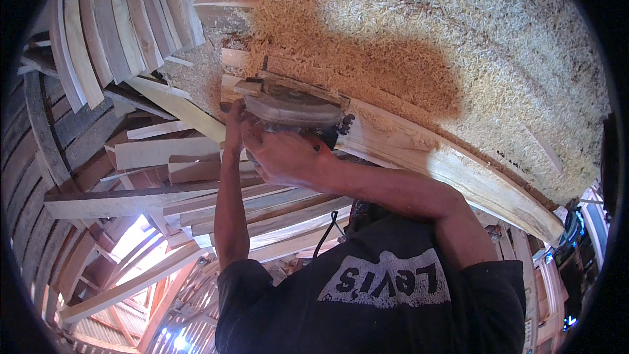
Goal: The person uses a circular saw to cut a long wooden plank into smaller pieces in a workshop. They repeatedly position the saw, cut the wood, and move the cut pieces aside.
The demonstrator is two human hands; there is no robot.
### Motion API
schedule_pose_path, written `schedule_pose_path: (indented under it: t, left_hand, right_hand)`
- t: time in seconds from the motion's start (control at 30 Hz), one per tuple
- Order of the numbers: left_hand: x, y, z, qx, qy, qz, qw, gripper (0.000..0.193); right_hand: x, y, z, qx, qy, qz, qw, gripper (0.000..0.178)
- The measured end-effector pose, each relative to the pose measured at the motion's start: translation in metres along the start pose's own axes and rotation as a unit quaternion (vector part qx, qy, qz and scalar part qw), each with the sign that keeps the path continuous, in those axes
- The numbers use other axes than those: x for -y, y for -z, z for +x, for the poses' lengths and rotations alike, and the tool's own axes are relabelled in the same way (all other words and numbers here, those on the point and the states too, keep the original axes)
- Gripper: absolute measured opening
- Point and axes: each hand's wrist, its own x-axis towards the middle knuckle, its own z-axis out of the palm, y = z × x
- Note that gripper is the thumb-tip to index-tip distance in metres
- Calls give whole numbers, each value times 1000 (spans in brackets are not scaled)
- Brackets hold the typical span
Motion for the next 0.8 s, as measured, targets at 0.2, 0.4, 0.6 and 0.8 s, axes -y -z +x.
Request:
schedule_pose_path:
  t: [0.2, 0.4, 0.6, 0.8]
  left_hand:
    - [8, 9, 2, -19, -10, 31, 999, 46]
    - [12, 20, 8, -11, -25, 56, 998, 46]
    - [12, 23, 13, -14, -16, 82, 996, 47]
    - [15, 30, 18, -30, -13, 108, 994, 46]
  right_hand:
    - [2, 6, 2, 0, 4, 14, 1000, 74]
    - [-4, -2, 5, -29, 22, 10, 999, 75]
    - [-8, 1, 5, -32, 29, 5, 999, 76]
    - [-14, -8, 13, -38, 31, 14, 999, 79]
